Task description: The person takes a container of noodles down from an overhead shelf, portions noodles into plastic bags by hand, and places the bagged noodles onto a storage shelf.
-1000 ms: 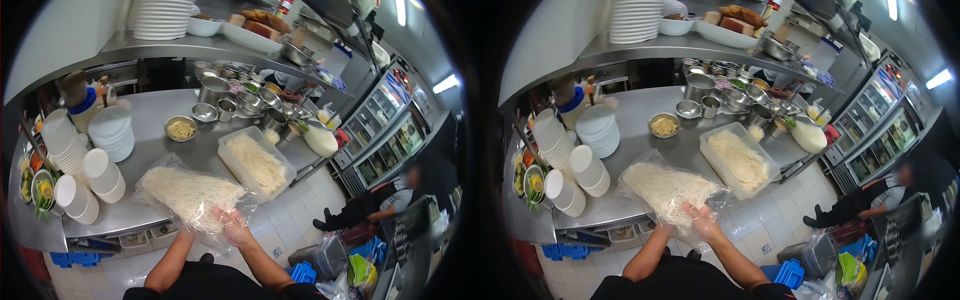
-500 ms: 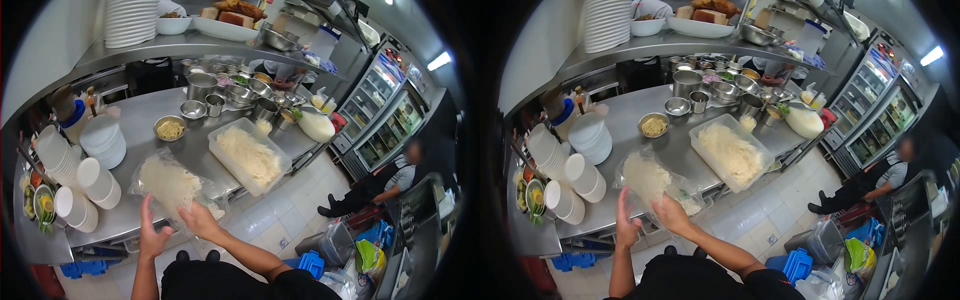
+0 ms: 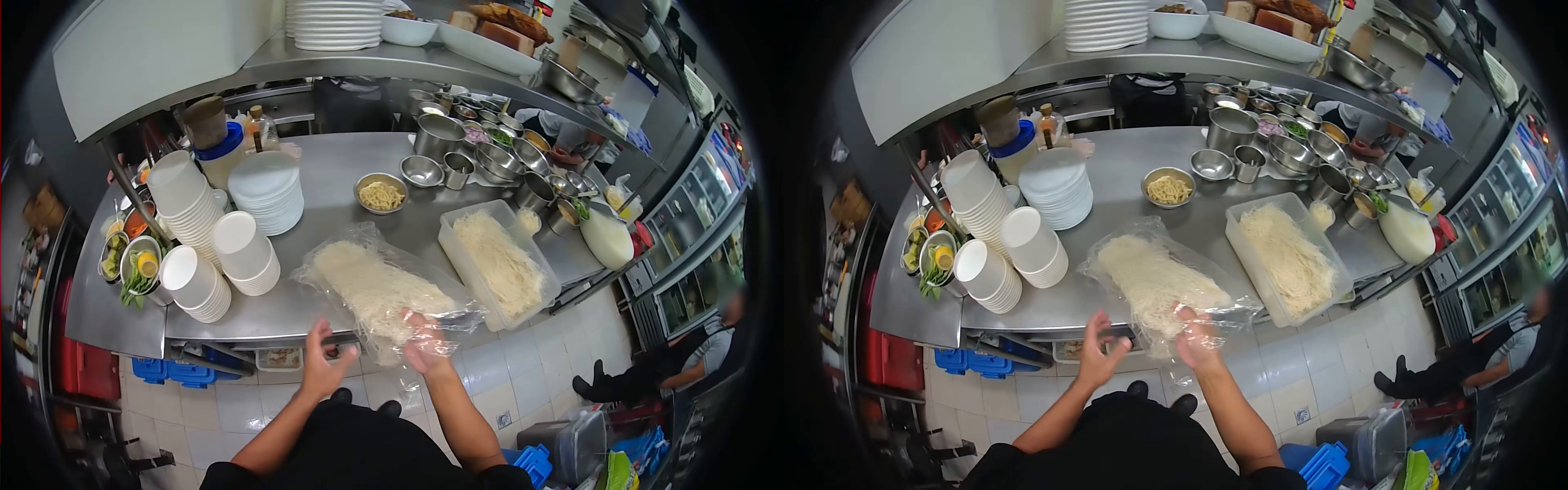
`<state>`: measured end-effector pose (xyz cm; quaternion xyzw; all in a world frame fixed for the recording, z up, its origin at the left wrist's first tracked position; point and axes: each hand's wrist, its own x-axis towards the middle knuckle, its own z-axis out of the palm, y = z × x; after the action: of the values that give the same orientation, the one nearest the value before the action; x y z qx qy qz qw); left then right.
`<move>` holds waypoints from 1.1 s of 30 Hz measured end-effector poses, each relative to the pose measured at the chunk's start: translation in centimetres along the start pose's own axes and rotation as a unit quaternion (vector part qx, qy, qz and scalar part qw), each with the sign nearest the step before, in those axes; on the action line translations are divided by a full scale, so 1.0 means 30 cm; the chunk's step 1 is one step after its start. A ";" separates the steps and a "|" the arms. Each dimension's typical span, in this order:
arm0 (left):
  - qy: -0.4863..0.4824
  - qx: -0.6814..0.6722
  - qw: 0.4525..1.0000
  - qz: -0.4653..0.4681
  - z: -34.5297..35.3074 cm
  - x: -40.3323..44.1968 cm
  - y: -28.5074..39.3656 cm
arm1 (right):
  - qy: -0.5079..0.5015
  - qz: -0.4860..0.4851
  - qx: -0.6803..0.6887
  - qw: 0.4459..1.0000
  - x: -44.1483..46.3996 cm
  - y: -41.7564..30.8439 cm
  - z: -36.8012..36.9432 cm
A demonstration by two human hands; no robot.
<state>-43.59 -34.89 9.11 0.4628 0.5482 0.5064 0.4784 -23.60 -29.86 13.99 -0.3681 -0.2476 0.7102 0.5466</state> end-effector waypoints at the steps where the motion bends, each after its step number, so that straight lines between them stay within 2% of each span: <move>1: -0.046 0.080 0.994 0.063 0.005 -0.032 -0.010 | -0.021 0.027 0.099 0.995 -0.002 -0.005 -0.001; 2: -0.096 0.156 0.975 0.126 0.017 -0.056 -0.013 | -0.013 0.036 0.129 0.991 0.007 0.019 -0.014; 4: -0.156 0.141 0.969 0.129 0.073 -0.075 0.000 | -0.023 0.078 0.099 0.992 0.068 0.108 -0.123; 5: -0.137 0.106 0.973 0.155 0.119 -0.073 0.009 | -0.059 -0.001 -0.073 0.996 0.069 0.122 -0.128; 6: -0.138 0.083 0.972 0.169 0.152 -0.067 0.020 | -0.066 -0.087 -0.239 0.965 0.070 0.135 -0.133; 7: -0.140 0.059 0.971 0.182 0.185 -0.061 0.033 | -0.039 -0.084 -0.227 0.969 0.059 0.138 -0.049; 8: -0.164 0.093 0.970 0.155 0.185 -0.037 0.048 | -0.011 -0.081 -0.215 0.973 0.046 0.140 0.035; 9: -0.178 0.108 0.967 0.145 0.196 -0.017 0.046 | 0.052 0.106 0.103 0.988 0.064 0.119 0.093; 10: -0.192 0.123 0.964 0.136 0.206 0.001 0.044 | 0.057 0.095 0.102 0.989 0.045 0.076 0.097; 11: -0.099 0.127 0.978 0.130 0.217 0.002 0.017 | 0.040 0.115 0.036 0.992 0.024 0.040 0.101; 14: 0.041 0.127 0.981 0.138 0.216 0.011 -0.026 | 0.056 0.104 -0.014 0.993 -0.018 -0.017 0.169; 15: 0.089 0.123 0.977 0.149 0.213 0.017 -0.033 | 0.014 0.059 0.014 0.998 -0.017 0.014 0.144; 16: 0.082 0.122 0.977 0.152 0.206 0.020 -0.044 | -0.027 0.015 0.042 0.999 -0.016 0.047 0.116; 18: 0.101 0.141 0.977 0.123 0.196 0.028 -0.049 | -0.011 -0.003 0.037 0.999 -0.030 0.068 0.098; 19: 0.094 0.070 0.984 0.134 0.192 0.043 -0.050 | -0.009 -0.041 0.037 0.998 -0.042 0.080 0.092; 21: 0.092 0.038 0.986 0.134 0.210 0.045 -0.028 | -0.009 -0.075 0.037 0.996 -0.054 0.108 0.070; 22: 0.094 0.006 0.987 0.134 0.212 0.044 -0.018 | -0.004 -0.096 -0.010 0.995 -0.043 0.139 0.034; 24: 0.121 0.030 0.986 0.111 0.215 0.061 -0.023 | -0.010 -0.105 -0.055 0.993 -0.041 0.166 0.007; 25: 0.131 0.065 0.978 0.149 0.216 0.068 -0.017 | 0.050 -0.104 -0.217 0.969 -0.051 0.170 -0.010; 27: 0.168 0.111 0.963 0.180 0.210 0.082 -0.026 | 0.077 -0.094 -0.375 0.919 -0.077 0.149 0.009; 30: 0.186 0.077 0.968 0.152 0.203 0.080 -0.021 | 0.034 -0.165 -0.410 0.897 -0.112 0.135 0.046; 31: 0.183 0.036 0.972 0.141 0.207 0.073 0.008 | 0.053 -0.120 -0.220 0.967 -0.123 0.151 0.040; 32: 0.175 -0.007 0.976 0.132 0.202 0.067 0.022 | 0.078 -0.066 -0.024 0.994 -0.129 0.156 0.033; 33: 0.171 -0.036 0.977 0.122 0.184 0.089 -0.027 | 0.072 -0.059 -0.026 0.995 -0.147 0.129 0.050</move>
<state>-38.43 -31.66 7.98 0.4151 0.5426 0.6524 0.3281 -26.49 -35.09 13.08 -0.4167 -0.2475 0.6416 0.5945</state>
